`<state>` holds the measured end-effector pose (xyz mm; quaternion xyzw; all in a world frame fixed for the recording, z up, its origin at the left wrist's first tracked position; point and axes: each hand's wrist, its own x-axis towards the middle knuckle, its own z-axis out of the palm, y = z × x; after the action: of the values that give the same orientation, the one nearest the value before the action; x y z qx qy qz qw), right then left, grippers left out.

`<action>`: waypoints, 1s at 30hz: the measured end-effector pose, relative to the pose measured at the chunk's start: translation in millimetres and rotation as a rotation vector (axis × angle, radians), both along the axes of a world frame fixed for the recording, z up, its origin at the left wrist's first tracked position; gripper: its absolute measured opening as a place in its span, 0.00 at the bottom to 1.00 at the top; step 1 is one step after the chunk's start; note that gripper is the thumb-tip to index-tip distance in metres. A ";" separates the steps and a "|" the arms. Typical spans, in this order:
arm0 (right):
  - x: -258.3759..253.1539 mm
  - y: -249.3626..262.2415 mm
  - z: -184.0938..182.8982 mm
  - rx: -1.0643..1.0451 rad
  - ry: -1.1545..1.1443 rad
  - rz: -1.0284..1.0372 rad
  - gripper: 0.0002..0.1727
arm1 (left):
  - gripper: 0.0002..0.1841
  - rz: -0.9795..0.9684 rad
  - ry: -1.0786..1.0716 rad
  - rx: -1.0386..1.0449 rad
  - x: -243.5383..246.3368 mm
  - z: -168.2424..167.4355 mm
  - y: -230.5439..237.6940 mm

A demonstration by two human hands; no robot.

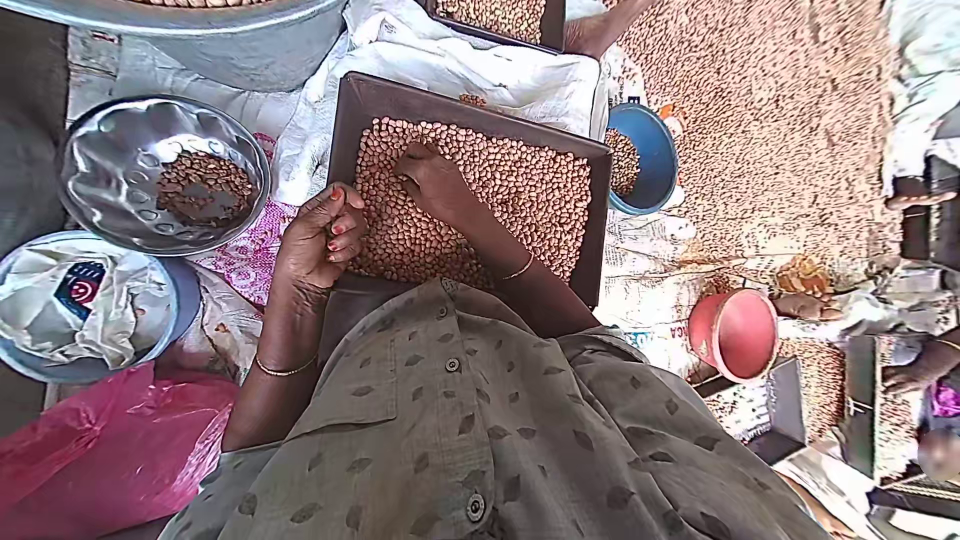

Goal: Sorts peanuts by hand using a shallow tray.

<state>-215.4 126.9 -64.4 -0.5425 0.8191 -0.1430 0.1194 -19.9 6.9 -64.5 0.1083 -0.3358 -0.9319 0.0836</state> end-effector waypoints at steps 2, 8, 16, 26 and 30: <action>1.2 0.6 -2.7 -0.032 0.020 -0.017 0.12 | 0.18 -0.007 0.028 0.018 -0.4 -1.5 -0.7; -16.6 10.3 -0.2 -0.273 -0.280 -0.132 0.11 | 0.17 -0.017 0.055 -0.004 -0.1 -4.4 -0.5; -56.3 72.0 43.0 -0.666 -0.484 -0.341 0.11 | 0.15 -0.021 0.018 -0.095 -1.2 -3.8 1.0; -4.3 86.1 9.0 -0.134 -0.039 -0.179 0.11 | 0.15 -0.027 -0.022 -0.191 -4.2 -1.9 0.9; -3.1 83.0 9.1 -0.113 0.012 -0.164 0.09 | 0.14 -0.021 -0.027 -0.205 -4.2 -2.4 0.1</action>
<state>-218.5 209.9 -55.3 -0.4803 0.8522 -0.1951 0.0715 -24.1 7.0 -66.8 0.1083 -0.4317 -0.8919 0.0799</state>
